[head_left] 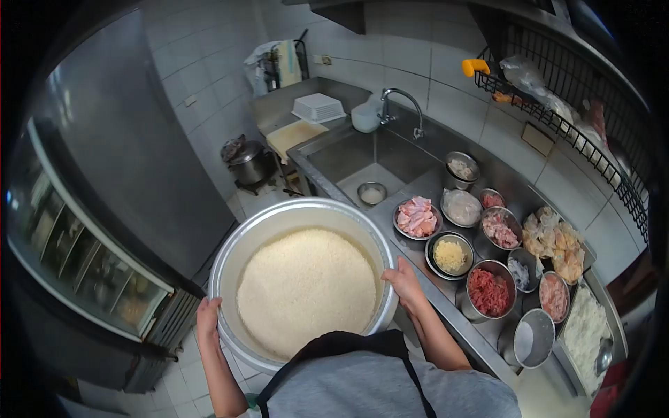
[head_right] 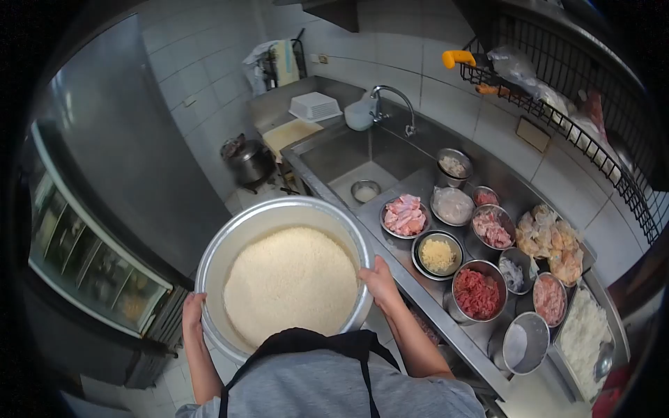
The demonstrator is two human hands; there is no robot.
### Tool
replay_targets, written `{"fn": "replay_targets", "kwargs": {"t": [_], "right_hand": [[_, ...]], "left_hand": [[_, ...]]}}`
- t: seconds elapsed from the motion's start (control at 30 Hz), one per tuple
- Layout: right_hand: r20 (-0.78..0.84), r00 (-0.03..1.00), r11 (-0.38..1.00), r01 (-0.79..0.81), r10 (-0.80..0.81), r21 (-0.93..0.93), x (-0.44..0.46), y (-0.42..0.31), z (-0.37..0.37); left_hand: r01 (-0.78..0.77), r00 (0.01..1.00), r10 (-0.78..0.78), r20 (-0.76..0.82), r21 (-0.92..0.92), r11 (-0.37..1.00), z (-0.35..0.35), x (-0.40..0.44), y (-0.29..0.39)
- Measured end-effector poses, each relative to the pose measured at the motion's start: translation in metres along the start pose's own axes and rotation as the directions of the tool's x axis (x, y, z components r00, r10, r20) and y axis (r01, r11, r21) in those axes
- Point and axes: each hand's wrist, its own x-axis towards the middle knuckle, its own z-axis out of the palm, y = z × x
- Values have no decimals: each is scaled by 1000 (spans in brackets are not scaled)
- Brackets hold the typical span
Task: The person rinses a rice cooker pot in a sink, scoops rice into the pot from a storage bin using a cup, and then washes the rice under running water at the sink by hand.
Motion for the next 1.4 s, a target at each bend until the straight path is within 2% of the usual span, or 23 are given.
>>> {"fn": "replay_targets", "kwargs": {"t": [0.1,0.27,0.33,0.37,0.4,0.5,0.57,0.6,0.7,0.8,0.9,0.93,1.07,1.17,1.2,1.3,1.4], "right_hand": [[30,997,996,64,-66,54,31,1,-1],[-97,990,992,111,-105,65,90,13,-6],[-131,974,975,199,-186,99,115,7,-1],[-136,978,980,172,-157,103,127,7,-2],[-141,982,985,138,-123,106,139,11,-4],[-180,980,991,103,-87,84,173,28,-6],[-226,969,993,110,-99,40,187,16,3],[-262,964,998,61,-51,33,192,12,7],[-354,935,995,66,-37,70,210,11,22],[-462,883,985,144,-86,92,213,1,42],[-600,786,971,230,-145,66,211,2,61],[-619,774,974,218,-136,58,209,5,64],[-777,615,950,302,-132,78,200,19,74],[-832,554,968,221,-28,115,186,19,76],[-850,526,965,241,-43,101,184,14,78],[-891,443,963,269,-96,30,181,17,71],[-892,440,964,266,-100,23,181,11,64]], "left_hand": [[-40,993,48,105,-74,996,32,60,29],[-91,955,110,275,-81,993,87,143,58],[-139,975,142,170,-28,990,111,170,66],[-158,980,157,122,0,987,124,183,68],[-127,985,127,117,-4,992,133,194,71],[-57,940,47,338,21,998,155,223,89],[-65,930,44,366,45,997,167,266,74],[-69,924,39,381,64,996,177,281,78],[-42,888,22,459,32,999,208,324,91],[-56,864,15,504,68,996,249,364,113],[-91,731,5,682,90,992,291,418,118],[-124,718,13,696,109,986,308,432,117],[-96,537,28,843,28,995,370,453,123],[-139,460,22,888,48,989,412,450,136],[-193,432,28,902,62,979,423,448,142],[-154,399,3,917,64,986,454,432,153],[-185,305,-24,952,84,979,484,434,152]]}}
